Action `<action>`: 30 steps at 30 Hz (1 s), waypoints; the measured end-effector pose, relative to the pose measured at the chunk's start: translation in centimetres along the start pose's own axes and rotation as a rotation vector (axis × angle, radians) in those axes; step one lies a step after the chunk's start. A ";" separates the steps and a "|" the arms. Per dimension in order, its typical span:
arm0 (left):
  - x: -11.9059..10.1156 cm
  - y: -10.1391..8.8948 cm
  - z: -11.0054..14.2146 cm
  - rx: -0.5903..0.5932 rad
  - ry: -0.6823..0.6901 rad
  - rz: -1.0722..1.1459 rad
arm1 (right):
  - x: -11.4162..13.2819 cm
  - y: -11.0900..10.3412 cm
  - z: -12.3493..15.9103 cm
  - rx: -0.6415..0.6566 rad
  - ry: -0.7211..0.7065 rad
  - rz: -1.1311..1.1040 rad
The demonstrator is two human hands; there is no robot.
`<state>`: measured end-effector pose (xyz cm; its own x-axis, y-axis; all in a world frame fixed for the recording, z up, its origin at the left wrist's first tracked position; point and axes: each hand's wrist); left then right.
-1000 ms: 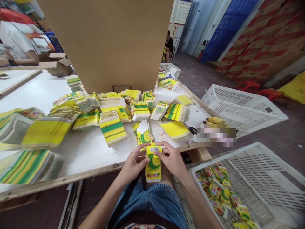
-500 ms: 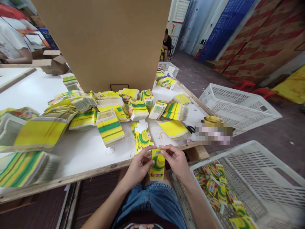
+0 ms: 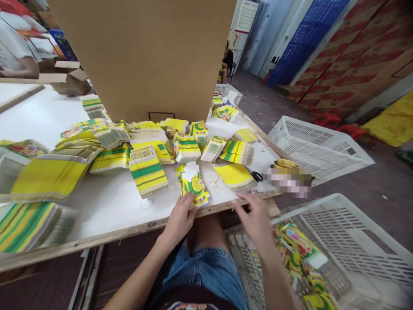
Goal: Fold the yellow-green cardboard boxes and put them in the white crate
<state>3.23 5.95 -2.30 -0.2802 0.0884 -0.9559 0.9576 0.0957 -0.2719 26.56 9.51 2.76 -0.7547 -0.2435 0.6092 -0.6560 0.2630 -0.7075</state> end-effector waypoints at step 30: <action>-2.0 0.7 0.2 -0.049 -0.289 1.063 | 5.4 6.2 2.6 0.390 0.494 -0.934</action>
<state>4.52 5.63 -0.60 0.7174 -0.0856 -0.6914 0.6953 0.1486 0.7031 18.49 7.40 0.69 0.0511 0.2266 0.9726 -0.9831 -0.1600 0.0889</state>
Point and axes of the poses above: each hand's wrist, its own z-axis away from the middle knuckle, its own y-axis out of the palm, x = y × z, and after that the axes turned 5 degrees about z, right-handed
